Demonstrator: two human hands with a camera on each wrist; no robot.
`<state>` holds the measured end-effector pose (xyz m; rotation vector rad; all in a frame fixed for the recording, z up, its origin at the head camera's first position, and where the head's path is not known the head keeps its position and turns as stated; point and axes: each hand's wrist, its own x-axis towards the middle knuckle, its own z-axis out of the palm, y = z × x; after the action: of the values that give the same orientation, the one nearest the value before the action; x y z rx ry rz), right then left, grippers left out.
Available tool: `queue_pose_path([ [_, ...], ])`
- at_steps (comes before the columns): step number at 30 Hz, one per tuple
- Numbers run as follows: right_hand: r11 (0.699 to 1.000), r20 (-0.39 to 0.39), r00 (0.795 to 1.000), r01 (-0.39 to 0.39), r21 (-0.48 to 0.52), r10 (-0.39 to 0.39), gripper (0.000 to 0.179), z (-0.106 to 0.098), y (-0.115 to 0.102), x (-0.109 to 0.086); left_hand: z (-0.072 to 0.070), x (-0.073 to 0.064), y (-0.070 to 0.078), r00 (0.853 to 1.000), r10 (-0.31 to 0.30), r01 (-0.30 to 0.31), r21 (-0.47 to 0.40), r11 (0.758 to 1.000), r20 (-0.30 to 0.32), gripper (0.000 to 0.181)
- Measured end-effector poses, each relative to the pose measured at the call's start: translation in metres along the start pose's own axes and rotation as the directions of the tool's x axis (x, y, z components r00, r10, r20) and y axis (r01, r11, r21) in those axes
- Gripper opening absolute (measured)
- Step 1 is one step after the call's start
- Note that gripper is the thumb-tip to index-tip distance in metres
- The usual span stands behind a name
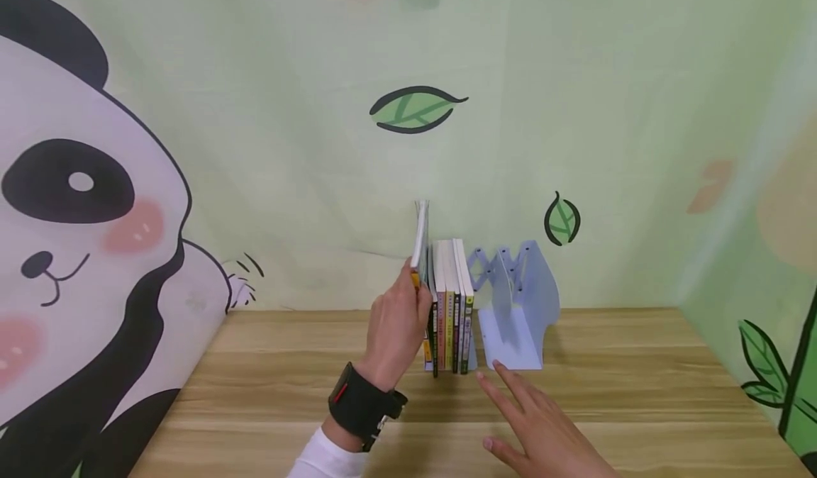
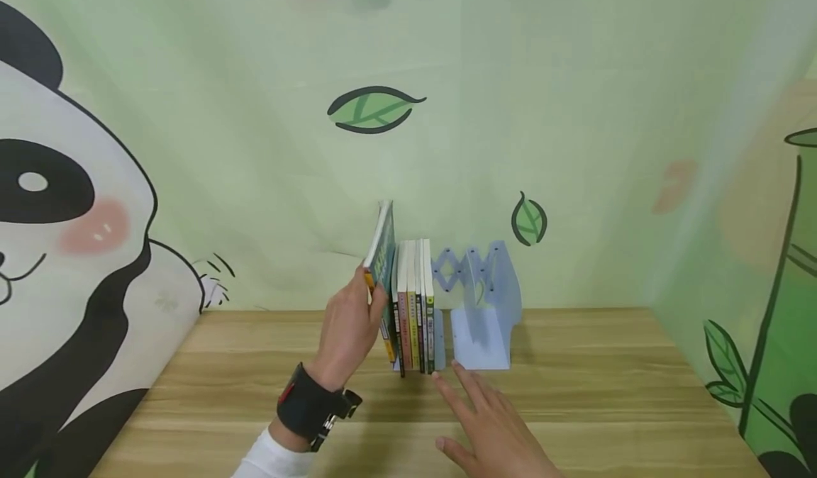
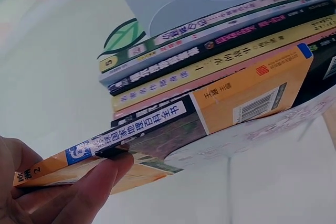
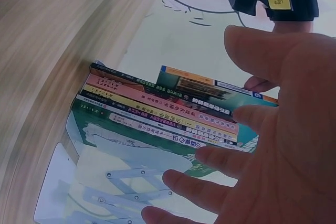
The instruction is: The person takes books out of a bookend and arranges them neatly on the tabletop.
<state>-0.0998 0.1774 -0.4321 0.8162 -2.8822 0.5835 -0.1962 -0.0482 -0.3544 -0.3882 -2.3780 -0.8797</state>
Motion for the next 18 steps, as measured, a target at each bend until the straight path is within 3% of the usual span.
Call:
queue_pose_path([
  [18,0.999,-0.047,0.998,0.046,-0.026,-0.047,0.075,0.000,0.000,0.000,-0.021,0.002,0.013,0.994,0.069,-0.068,0.015,0.998,-0.086,0.040],
])
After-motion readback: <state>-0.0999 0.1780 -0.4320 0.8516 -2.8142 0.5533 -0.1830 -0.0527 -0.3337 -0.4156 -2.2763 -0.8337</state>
